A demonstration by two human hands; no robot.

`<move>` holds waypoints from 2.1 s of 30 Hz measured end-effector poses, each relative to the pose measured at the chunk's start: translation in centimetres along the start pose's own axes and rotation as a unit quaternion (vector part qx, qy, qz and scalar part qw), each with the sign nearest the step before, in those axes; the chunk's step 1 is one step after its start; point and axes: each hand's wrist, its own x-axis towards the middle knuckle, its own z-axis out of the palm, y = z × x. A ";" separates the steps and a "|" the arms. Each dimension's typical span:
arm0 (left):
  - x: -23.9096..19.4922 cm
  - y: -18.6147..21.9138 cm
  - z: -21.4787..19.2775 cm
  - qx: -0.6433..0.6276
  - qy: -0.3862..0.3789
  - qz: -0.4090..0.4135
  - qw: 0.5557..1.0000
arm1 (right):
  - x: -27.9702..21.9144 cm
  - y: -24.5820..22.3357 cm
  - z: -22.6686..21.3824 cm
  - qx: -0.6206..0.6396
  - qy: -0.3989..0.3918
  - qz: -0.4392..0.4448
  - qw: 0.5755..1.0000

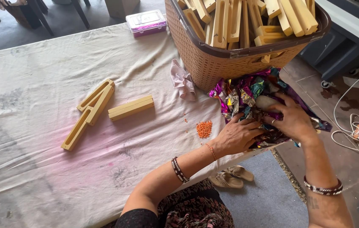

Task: Cleaning wooden blocks with a cloth and wrapping one in foil.

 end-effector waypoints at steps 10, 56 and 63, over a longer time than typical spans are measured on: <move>2.2 -1.0 0.2 -0.236 0.017 -0.219 0.946 | -0.6 -0.4 1.6 0.011 0.135 -0.010 0.991; -26.7 -19.7 -19.4 -0.545 0.378 -0.365 0.653 | 13.4 -33.9 18.6 0.508 0.057 -0.183 0.840; -30.0 -22.9 -18.6 -0.309 0.584 -0.344 0.668 | 13.3 -36.5 17.4 0.024 0.130 -0.359 0.924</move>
